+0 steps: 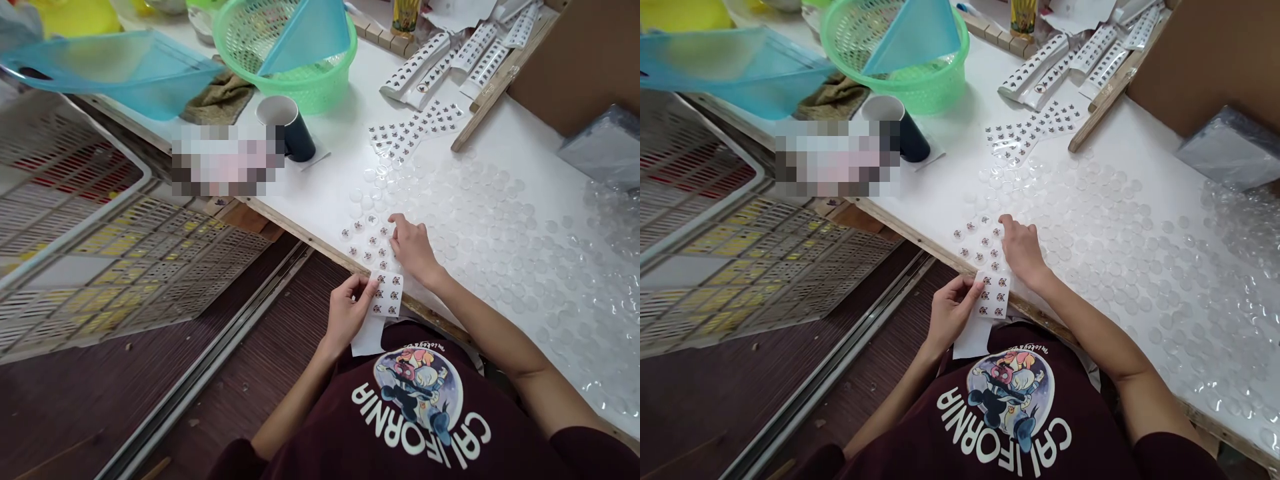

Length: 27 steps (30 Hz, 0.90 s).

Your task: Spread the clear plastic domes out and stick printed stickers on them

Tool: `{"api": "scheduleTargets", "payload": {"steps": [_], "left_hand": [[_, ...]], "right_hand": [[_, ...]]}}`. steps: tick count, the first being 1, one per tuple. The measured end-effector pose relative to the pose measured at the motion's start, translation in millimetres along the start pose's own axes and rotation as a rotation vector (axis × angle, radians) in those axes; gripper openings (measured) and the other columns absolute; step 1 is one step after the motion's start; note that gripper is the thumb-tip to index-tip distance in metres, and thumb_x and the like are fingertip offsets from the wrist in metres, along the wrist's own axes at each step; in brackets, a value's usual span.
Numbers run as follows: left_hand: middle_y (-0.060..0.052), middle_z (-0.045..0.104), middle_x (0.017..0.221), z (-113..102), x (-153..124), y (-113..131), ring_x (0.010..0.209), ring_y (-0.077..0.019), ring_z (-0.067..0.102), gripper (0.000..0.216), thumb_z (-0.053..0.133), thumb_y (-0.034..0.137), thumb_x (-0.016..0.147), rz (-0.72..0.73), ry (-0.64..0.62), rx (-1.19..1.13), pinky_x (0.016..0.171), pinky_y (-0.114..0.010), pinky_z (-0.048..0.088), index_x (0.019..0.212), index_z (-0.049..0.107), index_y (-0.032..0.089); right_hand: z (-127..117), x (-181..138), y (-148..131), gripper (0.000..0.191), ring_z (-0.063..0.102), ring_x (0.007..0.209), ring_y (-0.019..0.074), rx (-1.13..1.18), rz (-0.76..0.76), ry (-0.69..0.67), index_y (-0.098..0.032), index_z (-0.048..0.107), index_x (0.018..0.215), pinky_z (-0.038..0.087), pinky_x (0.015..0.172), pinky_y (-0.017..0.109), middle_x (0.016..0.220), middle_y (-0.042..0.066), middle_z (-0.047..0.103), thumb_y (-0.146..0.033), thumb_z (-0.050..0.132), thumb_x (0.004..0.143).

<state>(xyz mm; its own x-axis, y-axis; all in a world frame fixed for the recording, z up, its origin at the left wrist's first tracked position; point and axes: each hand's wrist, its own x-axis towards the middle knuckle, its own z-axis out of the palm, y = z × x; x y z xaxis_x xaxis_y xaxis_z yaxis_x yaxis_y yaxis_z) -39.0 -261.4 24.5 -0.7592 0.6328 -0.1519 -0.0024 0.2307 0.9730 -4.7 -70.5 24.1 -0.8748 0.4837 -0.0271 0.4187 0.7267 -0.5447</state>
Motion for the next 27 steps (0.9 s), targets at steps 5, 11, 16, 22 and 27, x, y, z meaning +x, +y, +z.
{"api": "scheduleTargets", "payload": {"steps": [5,11,16,22,27], "left_hand": [[0.001,0.057,0.064,-2.6,0.3,-0.5,0.06,-0.0119,0.045,0.033,0.068,0.045,0.089,-0.002,-0.003,-0.007,0.057,-0.023,0.036,0.07,0.064,0.017],[0.001,0.056,0.064,-4.1,0.4,-2.0,0.06,-0.012,0.045,0.031,0.068,0.043,0.089,0.009,-0.006,-0.011,0.057,-0.023,0.036,0.071,0.063,0.017],[0.002,0.055,0.064,-1.5,1.2,-1.8,0.059,-0.0116,0.044,0.032,0.068,0.043,0.088,0.008,-0.014,-0.02,0.057,-0.023,0.035,0.071,0.063,0.017],[0.001,0.056,0.064,-2.3,2.4,-2.6,0.059,-0.0118,0.045,0.033,0.069,0.045,0.088,0.014,0.0,-0.015,0.056,-0.023,0.036,0.071,0.064,0.017],[0.002,0.056,0.063,-1.6,3.5,-2.9,0.058,-0.0116,0.045,0.033,0.07,0.045,0.087,0.009,0.001,-0.018,0.055,-0.023,0.036,0.071,0.065,0.017]], "right_hand": [[-8.7,1.1,-1.5,0.035,0.06,0.095,0.0275,-0.17,-0.018,0.101,-0.018,0.058,0.123,0.039,0.089,0.042,0.108,0.015,0.064,-0.011,0.057,0.088],[-35.3,4.3,24.3,0.009,0.06,0.082,0.02,0.225,0.159,0.157,-0.02,0.065,0.09,0.046,0.079,0.036,0.094,0.007,0.067,-0.026,0.058,0.089],[-31.7,1.2,31.8,0.008,0.06,0.069,0.0165,0.358,0.281,0.038,-0.02,0.067,0.077,0.047,0.069,0.031,0.075,0.002,0.069,-0.022,0.06,0.081],[-20.5,3.2,30.2,0.009,0.062,0.071,0.0175,0.243,0.227,0.067,-0.022,0.067,0.077,0.048,0.078,0.035,0.076,0.002,0.071,-0.021,0.059,0.083],[-20.3,6.5,30.4,0.012,0.063,0.072,0.0182,0.171,0.204,0.033,-0.022,0.064,0.077,0.047,0.08,0.036,0.077,0.003,0.071,-0.019,0.056,0.086]]}}
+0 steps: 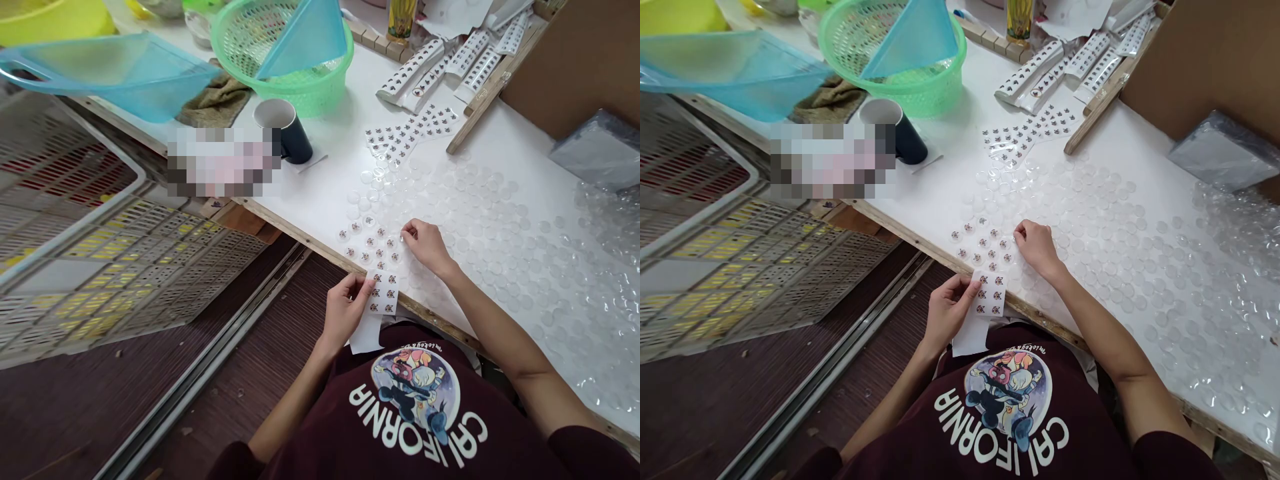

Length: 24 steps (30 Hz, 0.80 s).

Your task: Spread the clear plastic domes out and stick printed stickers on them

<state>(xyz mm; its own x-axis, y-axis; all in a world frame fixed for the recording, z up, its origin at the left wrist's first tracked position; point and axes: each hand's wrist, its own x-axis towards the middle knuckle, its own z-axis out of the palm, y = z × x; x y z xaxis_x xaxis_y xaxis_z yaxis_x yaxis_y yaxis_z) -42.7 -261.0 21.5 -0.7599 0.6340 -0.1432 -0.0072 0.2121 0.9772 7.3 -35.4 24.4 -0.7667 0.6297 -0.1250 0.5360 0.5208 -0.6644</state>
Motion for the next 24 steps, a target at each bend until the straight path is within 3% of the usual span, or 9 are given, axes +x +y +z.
{"api": "scheduleTargets", "payload": {"steps": [11,14,19,22,24], "left_hand": [[0.001,0.059,0.065,3.4,1.5,-2.5,0.06,-0.0124,0.048,0.033,0.072,0.047,0.085,-0.037,-0.011,-0.009,0.058,-0.023,0.038,0.072,0.066,0.017],[0.001,0.059,0.065,3.3,1.8,0.3,0.06,-0.0123,0.047,0.033,0.071,0.047,0.086,-0.025,-0.014,-0.009,0.057,-0.023,0.038,0.072,0.066,0.017],[0.002,0.055,0.063,3.9,2.7,8.3,0.059,-0.0113,0.044,0.035,0.072,0.046,0.085,-0.003,-0.007,-0.021,0.056,-0.023,0.036,0.068,0.063,0.017],[0.003,0.053,0.061,3.9,2.6,12.6,0.058,-0.011,0.042,0.035,0.072,0.045,0.086,0.006,-0.004,-0.026,0.055,-0.023,0.035,0.067,0.062,0.017],[0.002,0.053,0.062,3.8,2.3,13.3,0.058,-0.011,0.043,0.034,0.071,0.044,0.086,0.014,0.002,-0.028,0.056,-0.023,0.035,0.069,0.062,0.017]], "right_hand": [[-5.8,8.8,-7.7,0.014,0.063,0.073,0.0197,-0.247,-0.062,-0.145,-0.02,0.058,0.079,0.04,0.091,0.039,0.079,0.005,0.07,-0.013,0.053,0.09],[-0.9,5.8,-12.2,0.01,0.063,0.073,0.0216,-0.368,-0.101,-0.121,-0.019,0.06,0.092,0.037,0.09,0.04,0.082,0.007,0.071,-0.011,0.054,0.091],[1.8,4.6,-21.4,0.03,0.064,0.074,0.0256,-0.57,-0.117,-0.082,-0.014,0.055,0.119,0.034,0.089,0.041,0.08,0.009,0.071,-0.007,0.056,0.09],[-5.4,3.4,-23.4,0.021,0.065,0.082,0.029,-0.566,-0.079,-0.059,-0.015,0.058,0.111,0.033,0.09,0.043,0.085,0.013,0.072,-0.015,0.063,0.091],[-13.0,-3.4,-23.1,0.008,0.065,0.084,0.0273,-0.437,-0.09,-0.016,-0.017,0.061,0.1,0.034,0.09,0.043,0.087,0.011,0.071,-0.021,0.063,0.093]]}}
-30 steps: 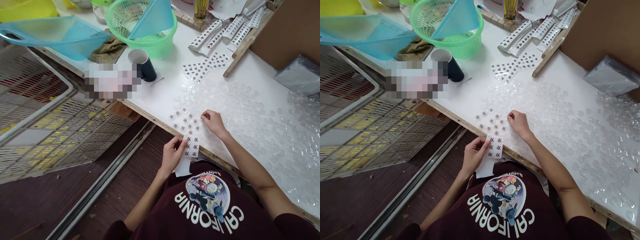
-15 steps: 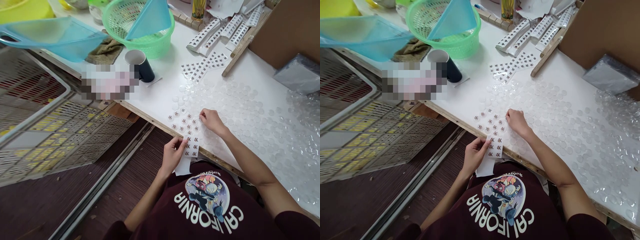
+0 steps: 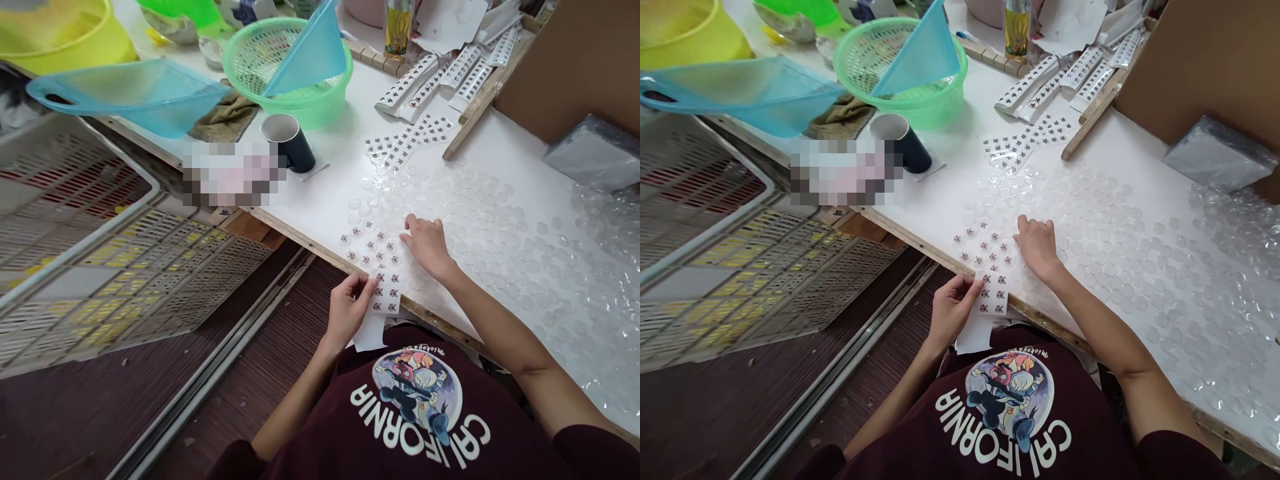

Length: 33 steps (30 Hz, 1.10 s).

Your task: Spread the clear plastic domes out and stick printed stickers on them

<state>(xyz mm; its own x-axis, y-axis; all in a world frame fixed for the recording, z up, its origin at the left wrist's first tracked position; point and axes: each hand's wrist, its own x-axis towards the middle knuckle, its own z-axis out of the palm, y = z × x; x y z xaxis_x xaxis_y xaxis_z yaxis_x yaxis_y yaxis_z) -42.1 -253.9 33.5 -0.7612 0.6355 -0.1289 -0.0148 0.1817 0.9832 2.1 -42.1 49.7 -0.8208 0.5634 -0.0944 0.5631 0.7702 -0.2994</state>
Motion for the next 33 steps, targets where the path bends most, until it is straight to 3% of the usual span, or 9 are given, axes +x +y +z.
{"api": "scheduleTargets", "payload": {"steps": [2,7,11,16,21,24,27,29,33], "left_hand": [[0.002,0.054,0.064,0.2,-0.2,-1.2,0.059,-0.0112,0.043,0.032,0.07,0.043,0.087,0.005,0.009,-0.01,0.057,-0.023,0.035,0.071,0.063,0.017],[0.0,0.06,0.069,4.9,2.2,-5.2,0.063,-0.0126,0.05,0.028,0.07,0.044,0.088,0.008,0.024,-0.042,0.061,-0.024,0.04,0.079,0.067,0.017],[-0.002,0.067,0.08,11.6,4.7,-2.6,0.071,-0.0142,0.057,0.025,0.071,0.041,0.087,0.017,-0.025,-0.068,0.067,-0.024,0.045,0.093,0.07,0.017],[0.002,0.056,0.065,15.9,5.7,2.4,0.06,-0.0109,0.046,0.03,0.068,0.043,0.088,-0.016,0.001,-0.039,0.058,-0.021,0.038,0.074,0.064,0.016],[0.004,0.05,0.061,17.9,6.6,2.6,0.058,-0.0099,0.041,0.034,0.068,0.044,0.088,0.005,0.003,0.007,0.056,-0.021,0.036,0.07,0.06,0.016],[0.004,0.05,0.061,20.5,6.4,1.1,0.058,-0.0097,0.04,0.033,0.066,0.042,0.09,0.03,-0.007,0.033,0.056,-0.021,0.036,0.069,0.06,0.016],[0.004,0.05,0.06,23.0,5.7,0.8,0.057,-0.0095,0.041,0.033,0.065,0.04,0.091,0.058,-0.043,0.063,0.056,-0.022,0.036,0.069,0.061,0.016],[0.003,0.053,0.061,23.5,5.2,1.4,0.058,-0.0098,0.043,0.032,0.065,0.038,0.091,0.078,-0.068,0.084,0.058,-0.022,0.038,0.069,0.062,0.016],[0.002,0.06,0.065,20.5,4.0,1.6,0.061,-0.011,0.05,0.027,0.064,0.035,0.092,0.086,-0.073,0.105,0.06,-0.022,0.041,0.074,0.066,0.016]], "right_hand": [[-6.2,-13.9,2.7,0.011,0.064,0.083,0.0226,0.244,-0.044,0.011,-0.019,0.062,0.092,0.038,0.089,0.04,0.088,0.007,0.071,-0.028,0.058,0.097],[-8.1,-57.5,3.5,0.02,0.061,0.077,0.0159,0.767,-0.14,-0.226,-0.021,0.067,0.095,0.044,0.075,0.031,0.09,0.002,0.072,-0.04,0.069,0.087],[-1.0,-71.2,2.3,0.014,0.06,0.075,0.0152,0.844,-0.094,-0.218,-0.02,0.067,0.083,0.045,0.072,0.029,0.08,0.0,0.069,-0.034,0.065,0.088],[-2.7,-77.0,1.5,0.011,0.062,0.074,0.0165,0.839,-0.062,-0.117,-0.023,0.069,0.093,0.045,0.072,0.03,0.076,-0.001,0.068,-0.033,0.065,0.089],[-9.1,-82.2,2.4,0.01,0.059,0.078,0.0174,0.799,-0.124,0.086,-0.024,0.066,0.082,0.045,0.082,0.035,0.086,0.002,0.067,-0.03,0.066,0.09],[-8.0,-81.0,1.0,0.007,0.059,0.081,0.0178,0.883,-0.065,0.157,-0.024,0.067,0.093,0.046,0.08,0.034,0.09,0.002,0.066,-0.031,0.065,0.09],[-3.8,-78.4,-3.4,0.028,0.063,0.085,0.0179,0.99,-0.042,0.038,-0.026,0.062,0.113,0.046,0.082,0.034,0.089,0.0,0.067,-0.028,0.068,0.086],[-2.1,-75.7,-4.4,0.034,0.064,0.083,0.0174,1.087,-0.038,-0.006,-0.026,0.057,0.115,0.047,0.083,0.035,0.084,-0.002,0.066,-0.027,0.069,0.084],[-5.4,-64.6,7.5,0.034,0.063,0.08,0.0164,1.208,0.044,0.144,-0.026,0.051,0.109,0.048,0.081,0.035,0.082,-0.003,0.065,-0.029,0.072,0.082]]}}
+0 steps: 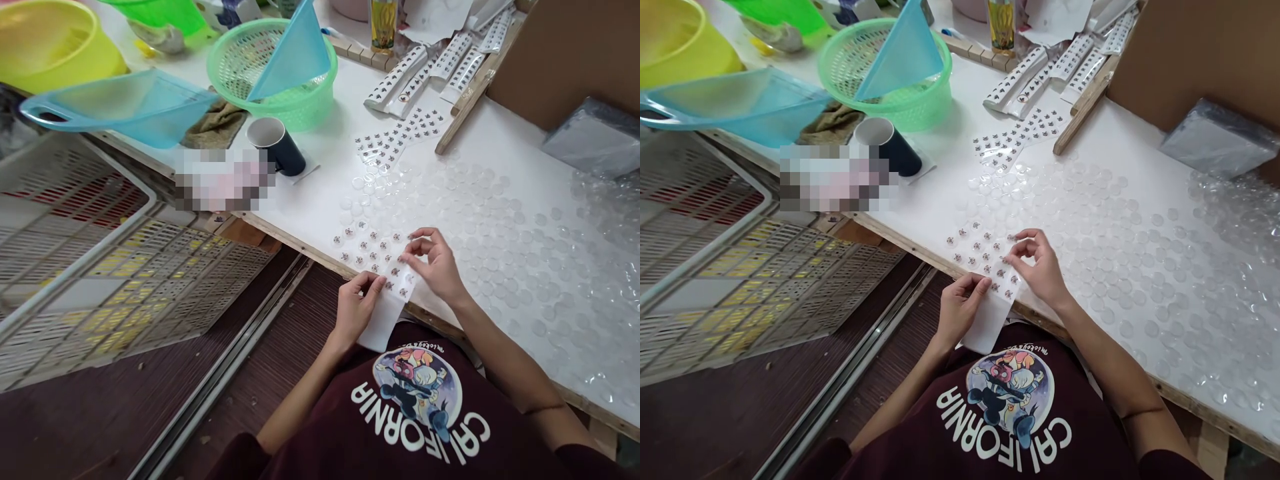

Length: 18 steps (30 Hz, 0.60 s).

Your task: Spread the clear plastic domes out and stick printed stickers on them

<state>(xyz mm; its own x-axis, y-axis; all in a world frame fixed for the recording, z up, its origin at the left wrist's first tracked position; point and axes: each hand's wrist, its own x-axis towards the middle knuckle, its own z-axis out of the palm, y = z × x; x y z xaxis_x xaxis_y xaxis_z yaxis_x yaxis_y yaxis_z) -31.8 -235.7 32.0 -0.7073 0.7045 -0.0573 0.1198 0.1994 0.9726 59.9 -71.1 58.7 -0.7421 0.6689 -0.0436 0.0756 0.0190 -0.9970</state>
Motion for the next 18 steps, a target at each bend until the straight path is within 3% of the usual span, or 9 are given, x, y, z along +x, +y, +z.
{"api": "scheduleTargets", "payload": {"steps": [2,5,9,11,14,18], "left_hand": [[0.002,0.061,0.063,-2.2,-1.4,-1.8,0.06,-0.0112,0.052,0.027,0.064,0.036,0.093,-0.02,-0.003,-0.02,0.06,-0.022,0.042,0.074,0.066,0.016],[0.0,0.064,0.067,-4.3,-3.0,-5.8,0.062,-0.0122,0.056,0.029,0.064,0.04,0.094,-0.024,0.009,-0.088,0.064,-0.024,0.046,0.08,0.068,0.016],[-0.009,0.07,0.103,-5.0,-1.1,-6.4,0.073,-0.014,0.061,0.05,0.06,0.058,0.094,0.028,-0.001,-0.265,0.065,-0.025,0.049,0.121,0.066,0.017],[-0.012,0.068,0.114,-6.8,0.3,-1.4,0.075,-0.0145,0.06,0.065,0.054,0.069,0.092,0.035,-0.08,-0.358,0.062,-0.025,0.047,0.13,0.062,0.017],[-0.009,0.069,0.097,-13.1,-1.4,13.8,0.071,-0.0151,0.058,0.071,0.057,0.075,0.087,0.003,-0.264,-0.437,0.062,-0.026,0.047,0.123,0.066,0.015],[-0.005,0.07,0.088,-19.1,-13.0,32.6,0.077,-0.0163,0.062,0.042,0.075,0.051,0.086,-0.084,-0.506,-0.334,0.073,-0.028,0.051,0.109,0.07,0.016]], "right_hand": [[-8.8,7.3,1.1,0.036,0.062,0.078,0.0161,0.014,0.022,0.071,-0.026,0.051,0.107,0.049,0.078,0.034,0.082,-0.003,0.065,-0.03,0.074,0.08],[-14.3,10.1,2.2,0.042,0.06,0.073,0.0152,0.084,0.132,0.02,-0.027,0.049,0.105,0.048,0.067,0.031,0.079,-0.004,0.063,-0.034,0.078,0.076],[-1.9,-5.9,-6.5,0.045,0.06,0.072,0.0143,0.177,0.205,-0.133,-0.027,0.049,0.108,0.048,0.066,0.03,0.078,-0.005,0.063,-0.035,0.08,0.077],[7.0,-16.9,-17.2,0.043,0.061,0.075,0.0144,0.208,0.195,-0.2,-0.027,0.049,0.11,0.049,0.071,0.031,0.079,-0.004,0.064,-0.034,0.079,0.08],[15.7,-28.7,-35.9,0.042,0.061,0.074,0.0143,0.26,0.154,-0.269,-0.027,0.049,0.111,0.051,0.075,0.033,0.08,-0.004,0.064,-0.035,0.079,0.082],[14.4,-32.8,-48.3,0.043,0.059,0.072,0.0139,0.325,0.114,-0.245,-0.029,0.048,0.111,0.05,0.07,0.032,0.081,-0.004,0.064,-0.034,0.079,0.082]]}}
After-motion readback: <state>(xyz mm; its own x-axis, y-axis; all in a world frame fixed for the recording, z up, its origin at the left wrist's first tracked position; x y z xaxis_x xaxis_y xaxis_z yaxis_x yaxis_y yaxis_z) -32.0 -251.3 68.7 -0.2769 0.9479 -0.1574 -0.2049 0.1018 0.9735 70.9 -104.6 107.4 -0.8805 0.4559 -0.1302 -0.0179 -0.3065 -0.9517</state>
